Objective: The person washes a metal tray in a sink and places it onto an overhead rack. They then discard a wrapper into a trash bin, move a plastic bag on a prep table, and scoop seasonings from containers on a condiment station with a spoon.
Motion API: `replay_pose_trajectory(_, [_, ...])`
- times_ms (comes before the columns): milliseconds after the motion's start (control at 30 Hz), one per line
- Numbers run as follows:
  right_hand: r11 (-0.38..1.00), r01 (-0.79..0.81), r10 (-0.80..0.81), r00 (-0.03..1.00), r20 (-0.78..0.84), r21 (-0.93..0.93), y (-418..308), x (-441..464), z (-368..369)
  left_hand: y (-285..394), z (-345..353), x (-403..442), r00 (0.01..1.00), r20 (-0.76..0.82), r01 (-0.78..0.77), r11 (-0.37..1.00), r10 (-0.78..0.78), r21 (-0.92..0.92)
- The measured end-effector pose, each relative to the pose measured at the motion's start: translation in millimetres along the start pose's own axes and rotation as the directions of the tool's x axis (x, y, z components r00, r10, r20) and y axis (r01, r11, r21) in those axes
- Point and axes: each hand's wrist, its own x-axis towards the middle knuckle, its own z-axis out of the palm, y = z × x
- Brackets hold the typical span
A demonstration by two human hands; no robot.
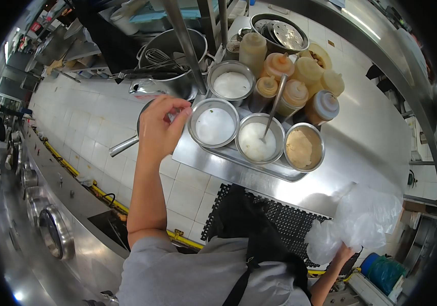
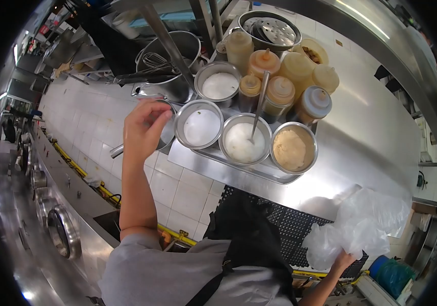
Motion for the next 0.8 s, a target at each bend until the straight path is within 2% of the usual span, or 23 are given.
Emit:
replay_pose_trajectory(33, [1.000,0.003,-0.003,1.000,0.008,0.000,-4,3,2,-16,2,6,0.988,-0.043,-0.141,0.978,0.149,0.154])
replay_pose_trajectory(67, [0.993,0.066,-0.061,0.997,0.053,-0.095,-11,6,4,-24,2,10,0.953,-0.060,-0.266,0.913,0.298,0.310])
replay_pose_trajectory(100, [0.974,0.131,-0.113,0.988,0.102,-0.187,-14,7,6,-30,3,11,0.954,-0.062,-0.259,0.913,0.292,0.316])
replay_pose_trajectory(167, [0.971,0.131,-0.108,0.986,0.126,-0.197,-13,15,6,-33,15,15,0.933,0.043,-0.344,0.850,0.357,0.400])
replay_pose_trajectory(333, [0.976,0.155,-0.134,0.982,0.135,-0.156,-24,15,8,-27,36,20,0.933,0.121,-0.354,0.792,0.340,0.497])
replay_pose_trajectory(400, [0.933,0.191,-0.165,0.980,0.110,-0.303,-29,11,7,-27,42,24,0.920,0.160,-0.384,0.743,0.358,0.549])
replay_pose_trajectory(433, [0.934,0.188,-0.162,0.981,0.108,-0.304,-32,9,7,-27,45,25,0.919,0.163,-0.387,0.742,0.359,0.547])
replay_pose_trajectory(500, [0.969,0.116,-0.096,0.990,0.104,-0.216,-38,4,8,-26,50,28,0.908,0.221,-0.415,0.686,0.356,0.598])
replay_pose_trajectory(733, [0.988,0.070,-0.055,0.993,0.104,-0.140,-17,1,1,-26,61,35,0.876,0.309,-0.477,0.579,0.370,0.661])
replay_pose_trajectory(800, [0.957,0.010,0.008,0.998,0.061,-0.288,-5,0,-3,-25,62,34,0.870,0.321,-0.489,0.566,0.375,0.664])
